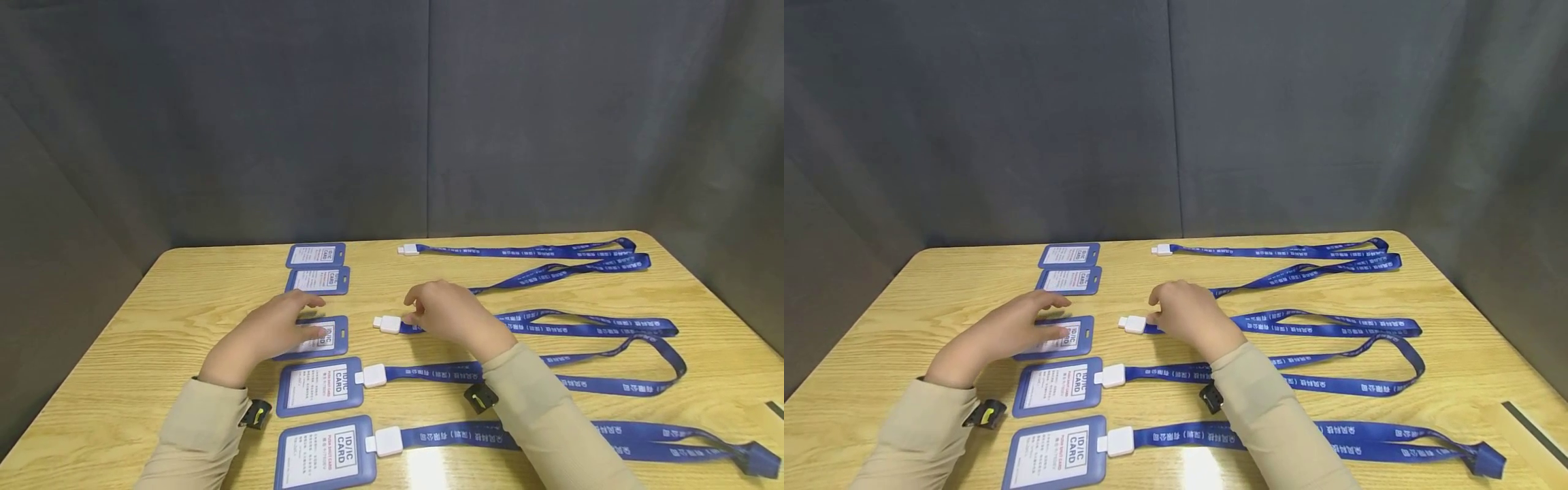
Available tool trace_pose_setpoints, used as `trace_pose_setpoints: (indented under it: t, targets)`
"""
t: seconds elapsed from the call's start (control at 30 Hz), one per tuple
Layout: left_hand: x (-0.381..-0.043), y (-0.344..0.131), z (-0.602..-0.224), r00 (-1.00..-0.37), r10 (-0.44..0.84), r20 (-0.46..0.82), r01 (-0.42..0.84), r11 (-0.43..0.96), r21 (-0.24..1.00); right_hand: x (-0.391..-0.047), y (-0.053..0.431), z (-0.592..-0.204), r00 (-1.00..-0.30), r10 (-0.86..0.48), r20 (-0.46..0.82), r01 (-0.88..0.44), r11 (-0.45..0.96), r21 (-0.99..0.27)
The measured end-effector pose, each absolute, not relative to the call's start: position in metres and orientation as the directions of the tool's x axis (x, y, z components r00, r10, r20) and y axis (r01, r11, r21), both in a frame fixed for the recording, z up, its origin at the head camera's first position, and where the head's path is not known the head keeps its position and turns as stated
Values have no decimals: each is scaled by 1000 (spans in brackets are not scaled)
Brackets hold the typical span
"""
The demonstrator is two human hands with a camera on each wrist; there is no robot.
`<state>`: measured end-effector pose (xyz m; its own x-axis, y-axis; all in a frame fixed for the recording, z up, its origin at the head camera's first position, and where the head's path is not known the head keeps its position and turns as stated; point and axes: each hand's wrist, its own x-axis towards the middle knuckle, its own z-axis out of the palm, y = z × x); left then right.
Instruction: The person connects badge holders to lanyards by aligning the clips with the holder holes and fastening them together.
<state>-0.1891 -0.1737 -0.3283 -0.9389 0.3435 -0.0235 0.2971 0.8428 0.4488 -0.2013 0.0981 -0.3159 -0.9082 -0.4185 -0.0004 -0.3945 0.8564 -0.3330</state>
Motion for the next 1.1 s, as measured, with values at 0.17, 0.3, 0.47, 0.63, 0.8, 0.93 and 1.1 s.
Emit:
trace_pose_setpoints:
  t: [0.17, 0.3, 0.47, 0.63, 0.8, 0.93, 1.1]
  targets:
    - [-192, -178, -332, -944, 326, -57, 272, 860, 431, -205, 100, -319, -909, -417, -13, -390, 859, -332]
    - [-193, -179, -333, -941, 330, -70, 273, 867, 417, -206, 100, -320, -911, -411, -29, -378, 862, -338]
    - [-192, -178, -335, -941, 327, -87, 270, 881, 387, -205, 98, -322, -907, -415, -69, -373, 870, -322]
    - [-191, -174, -333, -944, 320, -83, 277, 902, 331, -203, 95, -323, -908, -412, -75, -373, 877, -303]
    - [-189, -172, -330, -952, 294, -89, 256, 920, 297, -203, 91, -325, -902, -426, -74, -388, 874, -293]
    - [-187, -172, -329, -953, 285, -105, 243, 922, 301, -204, 88, -327, -896, -437, -78, -402, 873, -276]
    - [-185, -173, -328, -948, 295, -122, 246, 919, 307, -205, 85, -329, -879, -473, -68, -446, 863, -238]
